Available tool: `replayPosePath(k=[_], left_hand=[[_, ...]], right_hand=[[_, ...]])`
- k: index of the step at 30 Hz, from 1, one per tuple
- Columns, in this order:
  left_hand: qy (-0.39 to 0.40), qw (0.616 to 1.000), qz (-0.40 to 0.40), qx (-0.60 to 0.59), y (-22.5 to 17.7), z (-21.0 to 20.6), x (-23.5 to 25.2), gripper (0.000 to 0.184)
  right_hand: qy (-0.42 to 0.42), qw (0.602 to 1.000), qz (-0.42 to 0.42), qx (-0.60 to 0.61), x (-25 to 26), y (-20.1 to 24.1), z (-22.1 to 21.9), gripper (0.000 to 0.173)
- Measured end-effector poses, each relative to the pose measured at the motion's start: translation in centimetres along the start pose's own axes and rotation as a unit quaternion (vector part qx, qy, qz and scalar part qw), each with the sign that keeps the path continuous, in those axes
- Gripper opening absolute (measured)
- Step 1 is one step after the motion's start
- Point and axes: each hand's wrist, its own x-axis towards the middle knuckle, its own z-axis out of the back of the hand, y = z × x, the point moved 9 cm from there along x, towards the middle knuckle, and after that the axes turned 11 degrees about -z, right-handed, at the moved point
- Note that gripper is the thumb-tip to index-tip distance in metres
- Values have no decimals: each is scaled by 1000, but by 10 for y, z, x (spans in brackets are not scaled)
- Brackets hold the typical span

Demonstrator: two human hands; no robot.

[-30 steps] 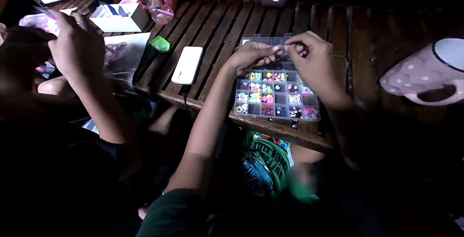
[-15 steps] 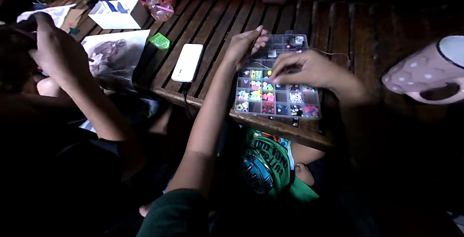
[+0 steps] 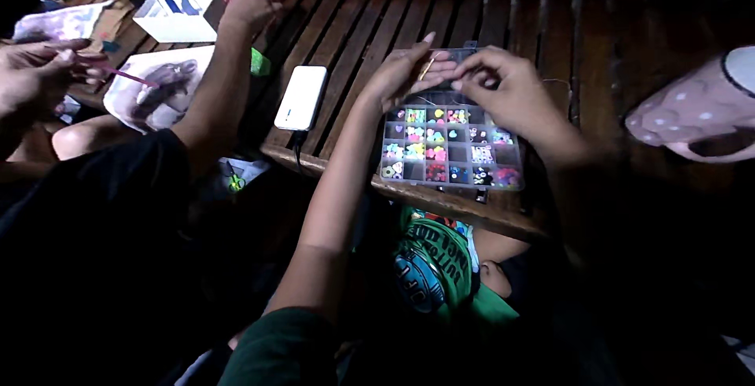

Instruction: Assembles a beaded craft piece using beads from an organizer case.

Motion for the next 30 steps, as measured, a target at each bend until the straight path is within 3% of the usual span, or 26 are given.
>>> replayPosePath(k=[4,9,24,30], left_hand=[[78,997,21,1,2,-13,-4,59],[153,988,33,11,6,-22,-7,68],[154,987,46,11,5,-23,-10,64],[144,989,29,23,5,-21,-8,41]], right_hand=[[-94,995,13,-35,2,-5,19,21],[-99,991,41,-76,1,0,18,21],[-74,992,37,-91,4,-7,13,15],[-76,991,35,-105,4,-8,10,16]])
